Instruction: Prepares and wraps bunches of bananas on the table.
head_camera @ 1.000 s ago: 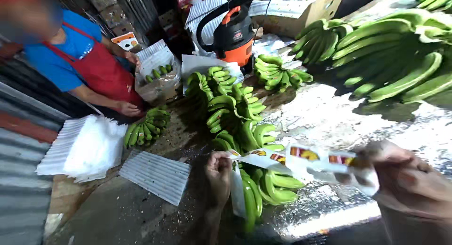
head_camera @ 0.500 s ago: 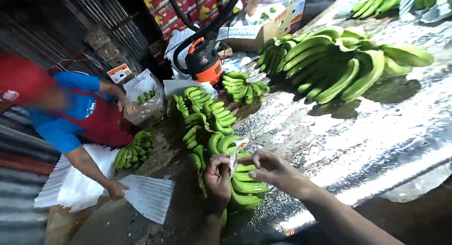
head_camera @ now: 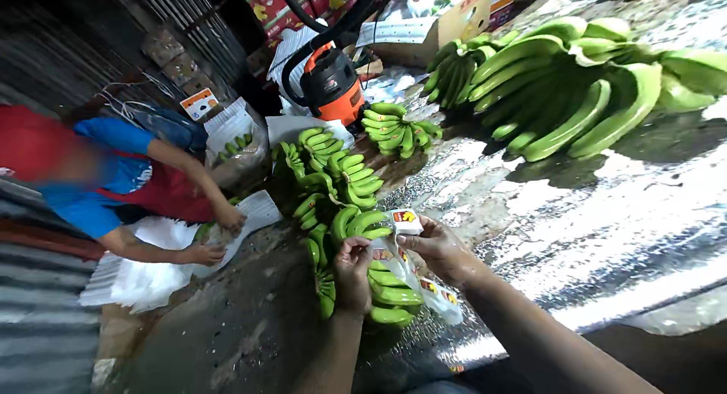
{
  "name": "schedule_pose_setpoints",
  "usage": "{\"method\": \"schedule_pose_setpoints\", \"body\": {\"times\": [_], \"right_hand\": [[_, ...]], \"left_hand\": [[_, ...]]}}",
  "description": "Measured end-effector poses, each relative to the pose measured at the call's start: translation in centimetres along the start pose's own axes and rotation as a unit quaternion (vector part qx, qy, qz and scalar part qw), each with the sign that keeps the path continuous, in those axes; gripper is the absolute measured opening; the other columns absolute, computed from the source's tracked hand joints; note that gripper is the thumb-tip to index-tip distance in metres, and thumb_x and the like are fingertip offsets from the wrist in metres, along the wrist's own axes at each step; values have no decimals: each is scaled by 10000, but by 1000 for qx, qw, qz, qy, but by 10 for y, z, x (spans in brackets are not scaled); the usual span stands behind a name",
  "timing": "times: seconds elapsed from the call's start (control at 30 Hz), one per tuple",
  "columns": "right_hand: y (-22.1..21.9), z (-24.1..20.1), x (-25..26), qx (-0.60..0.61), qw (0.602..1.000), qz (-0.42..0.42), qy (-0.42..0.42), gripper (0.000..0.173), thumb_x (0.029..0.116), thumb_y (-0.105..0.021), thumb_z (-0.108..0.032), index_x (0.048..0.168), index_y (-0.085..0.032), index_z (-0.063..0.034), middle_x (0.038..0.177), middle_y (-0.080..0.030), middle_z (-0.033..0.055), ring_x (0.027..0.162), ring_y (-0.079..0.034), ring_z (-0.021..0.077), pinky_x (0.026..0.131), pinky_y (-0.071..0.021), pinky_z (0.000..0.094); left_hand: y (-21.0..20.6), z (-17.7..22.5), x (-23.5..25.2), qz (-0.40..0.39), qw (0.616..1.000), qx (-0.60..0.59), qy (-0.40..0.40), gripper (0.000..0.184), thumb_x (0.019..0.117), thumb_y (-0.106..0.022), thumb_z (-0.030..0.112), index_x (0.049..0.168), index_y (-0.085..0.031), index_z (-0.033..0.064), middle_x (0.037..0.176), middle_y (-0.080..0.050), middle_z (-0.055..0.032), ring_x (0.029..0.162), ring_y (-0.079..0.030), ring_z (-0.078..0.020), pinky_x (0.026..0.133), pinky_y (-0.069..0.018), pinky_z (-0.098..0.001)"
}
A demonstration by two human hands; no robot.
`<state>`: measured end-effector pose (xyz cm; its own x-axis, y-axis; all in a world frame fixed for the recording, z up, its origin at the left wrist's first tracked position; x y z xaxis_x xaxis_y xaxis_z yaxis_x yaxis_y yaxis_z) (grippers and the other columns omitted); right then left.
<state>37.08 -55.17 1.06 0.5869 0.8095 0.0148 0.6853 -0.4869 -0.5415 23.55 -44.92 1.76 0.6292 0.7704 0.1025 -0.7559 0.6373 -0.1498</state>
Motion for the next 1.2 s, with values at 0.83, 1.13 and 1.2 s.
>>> {"method": "schedule_pose_setpoints", "body": {"times": [0.83, 1.13, 1.2], "right_hand": [[5, -16, -9, -110, 980, 98, -130, 243, 999, -567, -17, 1220, -655, 30, 1113, -710, 71, 940, -683, 87, 859, -558, 241], [-42, 10, -7, -62, 988, 104, -101, 328, 1089, -407, -131, 1197, -666, 39, 1130, -733, 81, 1043, -694, 120, 973, -536, 272], [-51, 15, -6, -51, 987, 107, -107, 361, 1106, -369, -166, 1179, -666, 26, 1111, -738, 74, 1026, -698, 120, 966, -539, 275]], "left_hand": [[-30, 3, 32, -138, 792, 471, -362, 111, 827, -798, 134, 933, -822, 152, 1037, -773, -45, 1071, -717, -255, 1102, -319, -722], [17, 13, 44, -145, 786, 469, -374, 18, 845, -765, 97, 831, -763, 108, 938, -771, -38, 967, -747, -214, 1109, -328, -712], [30, 10, 45, -146, 777, 460, -404, 77, 882, -717, 79, 829, -761, 114, 954, -765, -36, 1001, -735, -207, 1129, -330, -687]]}}
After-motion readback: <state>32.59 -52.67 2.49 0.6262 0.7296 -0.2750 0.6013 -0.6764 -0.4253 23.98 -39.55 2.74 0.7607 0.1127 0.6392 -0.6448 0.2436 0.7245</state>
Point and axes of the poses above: each hand's wrist, its own x-axis towards the middle knuckle, its own y-axis out of the back of the hand, z = x × y, the point moved 2 cm from there along x, towards the middle knuckle
